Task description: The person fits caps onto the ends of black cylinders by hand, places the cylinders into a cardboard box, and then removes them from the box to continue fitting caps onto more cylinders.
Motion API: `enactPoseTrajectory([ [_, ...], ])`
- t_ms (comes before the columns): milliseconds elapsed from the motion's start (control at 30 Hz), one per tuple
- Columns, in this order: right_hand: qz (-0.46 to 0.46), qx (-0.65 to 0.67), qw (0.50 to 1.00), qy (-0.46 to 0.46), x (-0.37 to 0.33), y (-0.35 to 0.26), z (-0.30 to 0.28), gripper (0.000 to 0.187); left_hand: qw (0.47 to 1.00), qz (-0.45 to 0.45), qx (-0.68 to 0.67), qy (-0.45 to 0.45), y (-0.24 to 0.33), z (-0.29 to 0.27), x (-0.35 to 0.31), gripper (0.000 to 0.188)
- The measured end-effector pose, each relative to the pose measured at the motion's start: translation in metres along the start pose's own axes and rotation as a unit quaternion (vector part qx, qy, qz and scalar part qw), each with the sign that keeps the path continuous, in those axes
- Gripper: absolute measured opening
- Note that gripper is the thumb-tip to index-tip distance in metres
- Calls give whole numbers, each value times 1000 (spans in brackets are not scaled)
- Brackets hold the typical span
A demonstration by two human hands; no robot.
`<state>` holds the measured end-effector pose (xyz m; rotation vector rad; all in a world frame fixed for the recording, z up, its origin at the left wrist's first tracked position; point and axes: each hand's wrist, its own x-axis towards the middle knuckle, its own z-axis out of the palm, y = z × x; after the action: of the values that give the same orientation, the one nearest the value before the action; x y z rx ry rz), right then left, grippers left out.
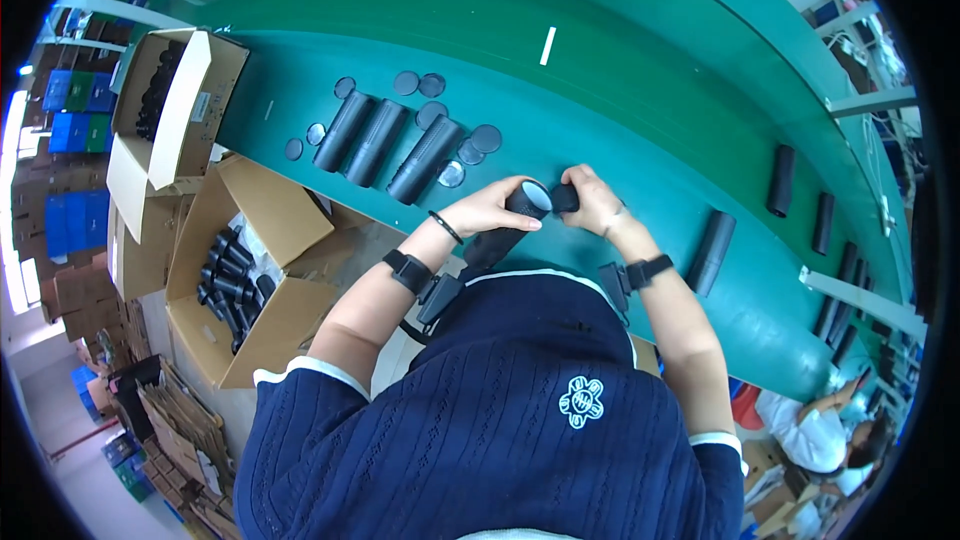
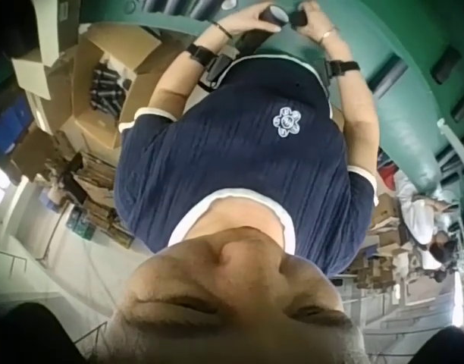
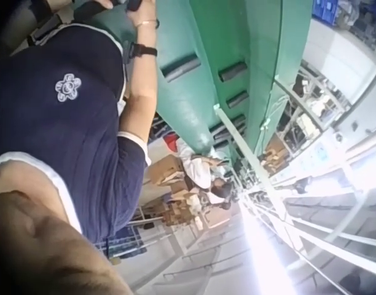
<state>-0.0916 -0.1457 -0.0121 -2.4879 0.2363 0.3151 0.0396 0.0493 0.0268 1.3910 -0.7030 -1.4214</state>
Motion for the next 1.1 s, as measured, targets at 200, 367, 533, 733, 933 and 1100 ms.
enactPoseTrajectory([
  [200,-47,587,796,144,-44,-36,-36,46,981,10,-178,-76,13,17,8,65],
  [367,-35,742,663,96,-63,-15,-22,59,976,25,-175,-130,28,37,25,67],
  [533,-53,772,626,97,-72,-20,-38,58,976,26,-155,-148,29,46,37,72],
  [733,-60,709,694,110,-76,-2,-43,61,977,20,-138,-160,22,52,42,70],
  [933,-32,469,871,144,-84,-15,-62,59,966,157,206,-15,2,52,45,73],
  [1100,-48,279,949,136,-80,-29,-59,59,967,130,218,-21,3,54,46,70],
])
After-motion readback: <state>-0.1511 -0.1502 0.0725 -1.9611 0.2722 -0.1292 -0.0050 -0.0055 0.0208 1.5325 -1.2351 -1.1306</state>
